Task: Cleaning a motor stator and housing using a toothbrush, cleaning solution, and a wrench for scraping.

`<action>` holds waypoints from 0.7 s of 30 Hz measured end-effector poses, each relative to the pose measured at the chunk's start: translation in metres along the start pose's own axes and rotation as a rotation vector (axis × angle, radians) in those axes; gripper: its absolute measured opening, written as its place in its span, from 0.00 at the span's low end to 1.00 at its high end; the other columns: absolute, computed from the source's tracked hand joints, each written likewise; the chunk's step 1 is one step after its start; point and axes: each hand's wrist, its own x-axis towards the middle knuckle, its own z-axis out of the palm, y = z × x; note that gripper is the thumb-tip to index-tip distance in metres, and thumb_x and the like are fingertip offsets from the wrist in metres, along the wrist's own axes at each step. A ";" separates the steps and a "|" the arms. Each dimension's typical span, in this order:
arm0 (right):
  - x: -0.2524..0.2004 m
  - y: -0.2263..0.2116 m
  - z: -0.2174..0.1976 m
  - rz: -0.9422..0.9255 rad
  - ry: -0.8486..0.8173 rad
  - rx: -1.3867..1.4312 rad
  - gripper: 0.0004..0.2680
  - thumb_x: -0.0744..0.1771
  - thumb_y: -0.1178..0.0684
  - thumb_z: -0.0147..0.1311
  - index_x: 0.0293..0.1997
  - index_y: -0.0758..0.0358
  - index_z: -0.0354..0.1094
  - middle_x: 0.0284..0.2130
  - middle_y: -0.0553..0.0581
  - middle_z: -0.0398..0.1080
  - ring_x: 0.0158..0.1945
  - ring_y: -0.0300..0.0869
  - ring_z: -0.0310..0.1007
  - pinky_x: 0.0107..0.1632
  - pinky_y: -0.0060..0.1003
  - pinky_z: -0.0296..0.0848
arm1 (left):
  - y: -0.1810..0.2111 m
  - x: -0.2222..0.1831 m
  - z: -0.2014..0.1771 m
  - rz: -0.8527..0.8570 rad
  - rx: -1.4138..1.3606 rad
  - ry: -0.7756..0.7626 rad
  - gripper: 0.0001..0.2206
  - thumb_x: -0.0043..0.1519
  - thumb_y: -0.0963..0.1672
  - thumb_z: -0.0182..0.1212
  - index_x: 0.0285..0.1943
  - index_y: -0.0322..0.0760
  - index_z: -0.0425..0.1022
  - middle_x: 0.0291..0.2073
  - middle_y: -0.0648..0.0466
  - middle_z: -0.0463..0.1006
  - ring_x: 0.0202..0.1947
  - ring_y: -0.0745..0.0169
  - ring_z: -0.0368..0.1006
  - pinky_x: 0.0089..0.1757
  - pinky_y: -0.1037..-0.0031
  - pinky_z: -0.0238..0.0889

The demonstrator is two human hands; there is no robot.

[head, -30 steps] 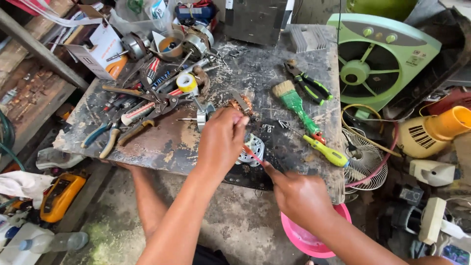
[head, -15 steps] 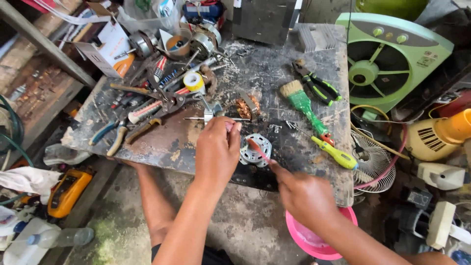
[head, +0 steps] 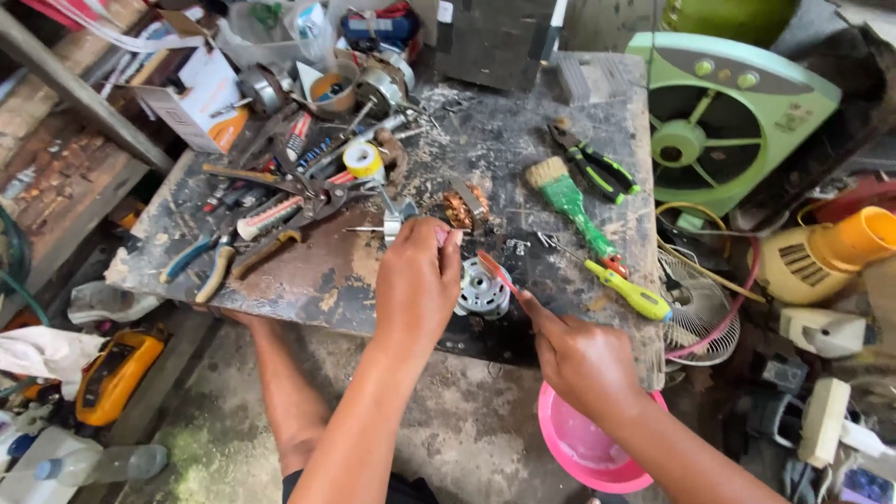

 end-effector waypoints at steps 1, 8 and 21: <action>-0.007 0.004 -0.002 0.009 0.005 0.002 0.19 0.66 0.51 0.51 0.67 0.40 0.66 0.15 0.46 0.65 0.11 0.46 0.62 0.14 0.46 0.60 | -0.002 0.000 0.002 0.008 0.003 -0.005 0.09 0.69 0.41 0.56 0.38 0.28 0.73 0.32 0.47 0.74 0.17 0.61 0.67 0.20 0.71 0.60; -0.016 0.007 -0.007 0.010 0.011 0.029 0.18 0.66 0.52 0.52 0.65 0.41 0.68 0.14 0.46 0.65 0.12 0.44 0.63 0.14 0.45 0.60 | 0.003 0.002 -0.006 -0.018 -0.031 0.002 0.08 0.68 0.41 0.56 0.38 0.29 0.73 0.34 0.47 0.75 0.20 0.58 0.70 0.23 0.68 0.63; -0.010 0.008 0.003 0.051 0.028 0.056 0.18 0.65 0.51 0.52 0.65 0.40 0.69 0.16 0.47 0.66 0.15 0.50 0.66 0.16 0.49 0.61 | -0.007 0.001 0.005 0.048 -0.004 0.025 0.09 0.69 0.42 0.57 0.36 0.33 0.69 0.30 0.48 0.72 0.22 0.56 0.68 0.26 0.63 0.57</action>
